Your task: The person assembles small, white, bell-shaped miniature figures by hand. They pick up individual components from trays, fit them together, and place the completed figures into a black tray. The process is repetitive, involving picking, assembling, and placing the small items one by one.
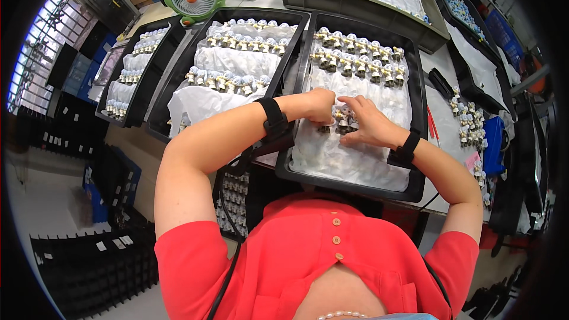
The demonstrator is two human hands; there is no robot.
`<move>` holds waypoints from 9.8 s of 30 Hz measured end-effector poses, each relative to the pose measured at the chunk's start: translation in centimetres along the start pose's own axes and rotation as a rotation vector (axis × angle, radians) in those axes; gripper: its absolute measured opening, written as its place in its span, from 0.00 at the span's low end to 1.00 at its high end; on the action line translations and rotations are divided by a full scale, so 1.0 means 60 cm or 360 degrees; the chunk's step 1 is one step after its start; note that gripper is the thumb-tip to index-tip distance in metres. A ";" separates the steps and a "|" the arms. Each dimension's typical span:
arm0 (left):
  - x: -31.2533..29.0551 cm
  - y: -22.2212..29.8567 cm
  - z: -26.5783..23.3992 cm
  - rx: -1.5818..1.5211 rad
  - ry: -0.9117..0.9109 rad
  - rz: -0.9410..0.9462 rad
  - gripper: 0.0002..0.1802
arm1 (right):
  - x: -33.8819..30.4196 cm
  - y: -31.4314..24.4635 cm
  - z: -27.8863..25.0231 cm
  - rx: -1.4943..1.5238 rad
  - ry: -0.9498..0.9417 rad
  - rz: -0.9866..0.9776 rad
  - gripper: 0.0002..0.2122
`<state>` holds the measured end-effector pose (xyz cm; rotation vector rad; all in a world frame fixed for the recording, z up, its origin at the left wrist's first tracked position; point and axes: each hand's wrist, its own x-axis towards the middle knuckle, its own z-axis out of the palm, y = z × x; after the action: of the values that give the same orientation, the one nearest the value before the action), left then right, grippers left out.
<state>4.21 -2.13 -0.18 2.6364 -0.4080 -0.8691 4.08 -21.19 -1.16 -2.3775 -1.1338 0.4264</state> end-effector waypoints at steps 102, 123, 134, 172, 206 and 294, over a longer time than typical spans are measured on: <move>-0.353 -0.394 -0.048 0.0572 0.1151 -0.0470 0.19 | 0.422 -0.286 0.049 0.1627 -0.0465 0.0743 0.15; -0.429 -0.410 -0.057 0.0088 0.0725 -0.0411 0.55 | 0.455 -0.342 0.109 0.1010 -0.0957 0.0222 0.21; -0.342 -0.459 -0.055 0.0097 0.1165 -0.0424 0.13 | 0.454 -0.331 0.096 0.1198 -0.0877 0.0168 0.22; -0.357 -0.452 -0.029 -0.0029 0.0863 -0.0470 0.26 | 0.430 -0.350 0.147 -0.0499 -0.0161 -0.0627 0.47; -0.323 -0.438 -0.044 0.0381 0.0888 -0.0414 0.14 | 0.433 -0.340 0.187 -0.0369 0.0154 -0.0533 0.34; -0.323 -0.424 -0.064 -0.0351 0.0712 -0.0572 0.19 | 0.461 -0.376 0.152 -0.0862 -0.0259 -0.0513 0.27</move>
<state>-4.23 28.82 2.67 2.6239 0.2666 -0.3622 2.24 15.51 1.15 -2.5570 -1.8693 0.2203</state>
